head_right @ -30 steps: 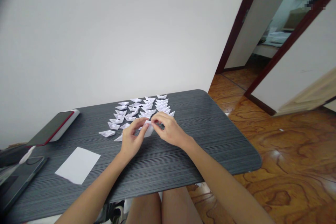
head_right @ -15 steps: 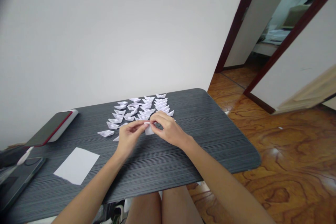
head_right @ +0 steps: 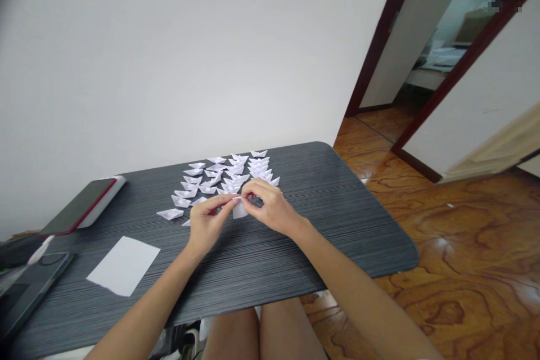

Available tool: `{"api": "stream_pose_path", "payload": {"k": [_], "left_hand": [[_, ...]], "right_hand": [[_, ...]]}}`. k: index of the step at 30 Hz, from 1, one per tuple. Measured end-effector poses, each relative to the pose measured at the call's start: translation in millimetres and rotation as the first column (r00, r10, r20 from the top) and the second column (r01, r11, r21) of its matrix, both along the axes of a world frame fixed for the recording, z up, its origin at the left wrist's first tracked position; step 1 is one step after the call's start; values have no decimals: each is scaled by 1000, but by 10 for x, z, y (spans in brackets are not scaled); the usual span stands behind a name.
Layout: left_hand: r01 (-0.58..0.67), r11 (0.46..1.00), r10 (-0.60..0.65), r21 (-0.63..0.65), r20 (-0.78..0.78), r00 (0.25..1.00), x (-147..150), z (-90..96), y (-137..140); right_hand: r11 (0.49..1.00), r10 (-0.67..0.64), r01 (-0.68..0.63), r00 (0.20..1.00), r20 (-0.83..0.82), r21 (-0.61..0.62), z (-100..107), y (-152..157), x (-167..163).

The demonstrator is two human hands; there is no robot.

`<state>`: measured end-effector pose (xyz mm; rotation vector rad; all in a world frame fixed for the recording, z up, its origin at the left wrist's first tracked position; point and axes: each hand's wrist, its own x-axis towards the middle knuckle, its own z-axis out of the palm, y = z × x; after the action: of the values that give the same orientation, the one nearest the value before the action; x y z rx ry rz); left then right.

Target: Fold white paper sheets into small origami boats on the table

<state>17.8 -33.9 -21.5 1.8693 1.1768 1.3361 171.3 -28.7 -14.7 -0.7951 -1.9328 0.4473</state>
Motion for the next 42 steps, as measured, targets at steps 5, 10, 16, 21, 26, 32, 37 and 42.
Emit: {"api": "stream_pose_path", "payload": {"k": [5,10,16,21,26,32,37,42], "left_hand": [[29,999,-28,-32,47,999,-11,-7,11],[27,999,-23,-22,136,990,-20,-56,53],[-59,998,64,-38,144,988,13,-89,40],[-119,987,144,-111,256,956,27,-111,45],[-92,967,160,-237,286,945,21,-128,61],[-74,949,189,-305,367,911,27,-106,66],[-55,947,198,-316,442,875,50,-118,72],[-64,960,168,-274,377,911,17,-111,76]], "right_hand": [[988,-27,9,993,-115,-156,-30,32,-11],[899,-60,-74,956,-288,-431,-112,115,-26],[793,-136,-194,868,-478,-577,-150,146,-79],[695,-131,-254,875,-466,-673,-160,140,-95],[727,-162,-173,897,-412,-664,-204,146,-100],[613,24,-335,913,-408,-715,-182,105,-97],[612,-3,-312,918,-397,-727,-152,106,-40],[656,-29,-221,948,-318,-721,-118,119,7]]}}
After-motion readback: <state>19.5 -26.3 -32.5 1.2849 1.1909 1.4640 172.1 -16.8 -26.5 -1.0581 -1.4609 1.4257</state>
